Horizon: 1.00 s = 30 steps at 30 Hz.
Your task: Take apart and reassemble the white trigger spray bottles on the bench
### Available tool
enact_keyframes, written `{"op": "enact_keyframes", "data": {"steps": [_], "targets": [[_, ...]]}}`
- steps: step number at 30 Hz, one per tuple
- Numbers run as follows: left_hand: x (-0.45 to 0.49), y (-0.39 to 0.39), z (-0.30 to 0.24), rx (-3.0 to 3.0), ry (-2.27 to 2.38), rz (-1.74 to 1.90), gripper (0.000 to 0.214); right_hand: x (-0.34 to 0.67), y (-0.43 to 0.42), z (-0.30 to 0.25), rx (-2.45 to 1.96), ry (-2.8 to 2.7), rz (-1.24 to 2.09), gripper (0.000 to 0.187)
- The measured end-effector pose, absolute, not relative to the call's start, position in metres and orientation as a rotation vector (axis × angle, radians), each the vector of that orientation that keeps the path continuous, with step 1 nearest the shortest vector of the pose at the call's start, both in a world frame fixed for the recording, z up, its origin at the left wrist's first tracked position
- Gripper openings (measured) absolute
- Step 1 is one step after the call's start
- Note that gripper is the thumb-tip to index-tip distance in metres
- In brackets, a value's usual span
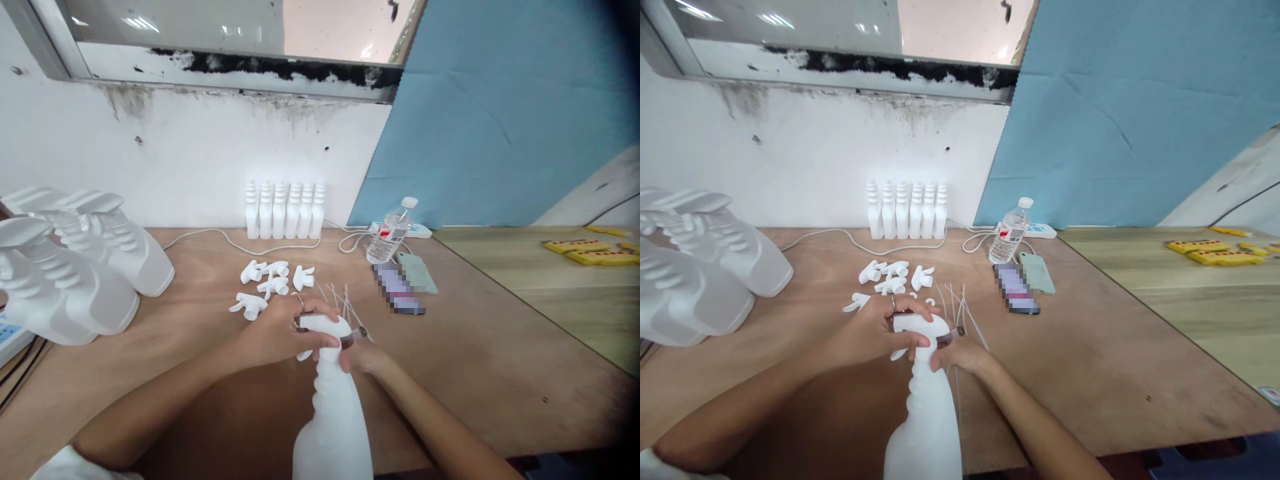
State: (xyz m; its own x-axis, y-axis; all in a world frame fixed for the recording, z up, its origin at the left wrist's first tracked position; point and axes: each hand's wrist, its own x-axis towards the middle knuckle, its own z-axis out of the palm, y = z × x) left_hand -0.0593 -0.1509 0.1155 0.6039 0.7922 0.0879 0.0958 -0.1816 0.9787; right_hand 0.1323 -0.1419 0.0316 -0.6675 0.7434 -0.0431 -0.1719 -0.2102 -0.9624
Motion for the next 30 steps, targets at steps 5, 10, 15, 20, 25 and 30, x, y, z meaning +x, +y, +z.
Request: {"op": "enact_keyframes", "data": {"steps": [5,10,15,20,25,30], "targets": [[-0.058,-0.143,0.114,1.843,0.993,0.972,0.047,0.132,-0.139,0.038,-0.788,-0.961,1.908,0.043],[-0.073,-0.129,0.123,1.761,1.123,0.699,0.060,0.133,-0.125,0.048,-0.788,-0.599,1.576,0.038],[-0.093,-0.121,0.145,1.861,1.061,0.229,0.062,0.134,-0.114,0.045,-0.734,-0.499,1.326,0.030],[-0.099,-0.113,0.143,1.878,1.135,0.167,0.078,0.136,-0.115,0.044,-0.721,-0.580,1.437,0.029],[-0.103,-0.102,0.135,1.502,0.981,0.133,0.065,0.141,-0.120,0.049,-0.564,-0.656,1.547,0.033],[-0.105,-0.101,0.139,1.444,0.998,0.163,0.063,0.140,-0.119,0.051,-0.478,-0.626,1.580,0.026]]}}
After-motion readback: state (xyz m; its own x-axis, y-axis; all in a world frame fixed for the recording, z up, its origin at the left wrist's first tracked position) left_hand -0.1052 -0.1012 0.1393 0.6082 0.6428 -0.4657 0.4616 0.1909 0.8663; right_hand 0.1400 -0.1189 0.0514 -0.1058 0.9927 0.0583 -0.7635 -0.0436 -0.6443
